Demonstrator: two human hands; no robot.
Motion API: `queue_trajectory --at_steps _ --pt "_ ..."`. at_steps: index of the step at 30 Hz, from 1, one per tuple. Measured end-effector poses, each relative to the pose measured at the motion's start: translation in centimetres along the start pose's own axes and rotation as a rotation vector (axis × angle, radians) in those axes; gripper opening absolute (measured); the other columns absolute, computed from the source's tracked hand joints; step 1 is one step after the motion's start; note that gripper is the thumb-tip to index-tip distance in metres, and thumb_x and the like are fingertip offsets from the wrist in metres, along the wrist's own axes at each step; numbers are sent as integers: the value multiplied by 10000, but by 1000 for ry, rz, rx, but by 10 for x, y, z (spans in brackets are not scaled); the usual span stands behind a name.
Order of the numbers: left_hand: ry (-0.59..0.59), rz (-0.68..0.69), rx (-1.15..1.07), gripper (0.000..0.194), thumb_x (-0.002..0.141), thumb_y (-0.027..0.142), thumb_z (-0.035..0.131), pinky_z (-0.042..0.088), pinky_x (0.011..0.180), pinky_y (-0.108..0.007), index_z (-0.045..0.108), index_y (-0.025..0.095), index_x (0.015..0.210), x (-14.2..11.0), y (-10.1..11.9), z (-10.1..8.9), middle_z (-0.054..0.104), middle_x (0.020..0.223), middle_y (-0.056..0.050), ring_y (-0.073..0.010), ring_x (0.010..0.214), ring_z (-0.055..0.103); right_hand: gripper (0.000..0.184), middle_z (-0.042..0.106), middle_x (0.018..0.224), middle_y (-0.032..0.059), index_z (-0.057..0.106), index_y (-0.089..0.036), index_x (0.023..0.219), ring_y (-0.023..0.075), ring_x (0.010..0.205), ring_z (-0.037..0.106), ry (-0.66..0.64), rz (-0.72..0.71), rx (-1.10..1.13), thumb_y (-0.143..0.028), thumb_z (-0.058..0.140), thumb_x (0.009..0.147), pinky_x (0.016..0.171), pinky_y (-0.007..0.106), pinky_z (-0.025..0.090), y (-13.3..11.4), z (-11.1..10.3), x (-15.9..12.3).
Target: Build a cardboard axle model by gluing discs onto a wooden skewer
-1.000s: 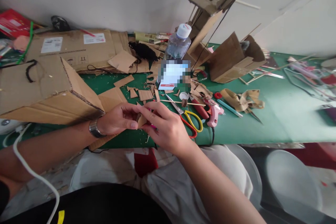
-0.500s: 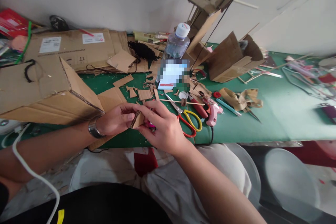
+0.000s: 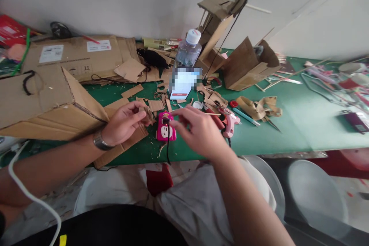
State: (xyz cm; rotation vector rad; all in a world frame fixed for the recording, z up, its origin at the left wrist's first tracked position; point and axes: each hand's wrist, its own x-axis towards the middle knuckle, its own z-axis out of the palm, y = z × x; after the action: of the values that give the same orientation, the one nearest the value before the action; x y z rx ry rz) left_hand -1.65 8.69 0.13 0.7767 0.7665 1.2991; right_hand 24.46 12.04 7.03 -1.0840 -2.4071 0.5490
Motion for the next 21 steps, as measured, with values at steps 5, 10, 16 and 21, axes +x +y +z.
queue_trajectory --at_steps 5,10,16,21 --pt "179 21 83 384 803 318 945 664 703 -259 655 164 1002 9 -4 -6 766 890 -6 -135 750 766 293 795 884 77 785 -196 1154 296 801 758 -377 473 -368 -391 778 935 712 384 538 56 -17 -19" --pt "265 29 158 342 813 255 885 632 653 -241 593 178 974 16 -6 -12 730 875 24 -125 702 768 506 795 1230 181 687 -183 1386 380 1094 784 -298 453 -373 -347 737 910 912 488 596 71 -4 -48" --pt "276 54 124 483 755 349 998 650 753 -257 605 174 975 20 -5 -14 739 876 27 -148 805 813 719 797 988 128 615 -113 1541 382 1044 779 -217 477 -343 -237 672 835 854 444 602 66 -2 -55" --pt "266 78 85 535 735 448 1023 650 755 -266 609 177 939 19 -4 -12 746 891 25 -129 773 789 700 744 844 49 669 -169 1518 302 805 757 -281 542 -216 -283 682 827 728 386 579 56 -20 -54"
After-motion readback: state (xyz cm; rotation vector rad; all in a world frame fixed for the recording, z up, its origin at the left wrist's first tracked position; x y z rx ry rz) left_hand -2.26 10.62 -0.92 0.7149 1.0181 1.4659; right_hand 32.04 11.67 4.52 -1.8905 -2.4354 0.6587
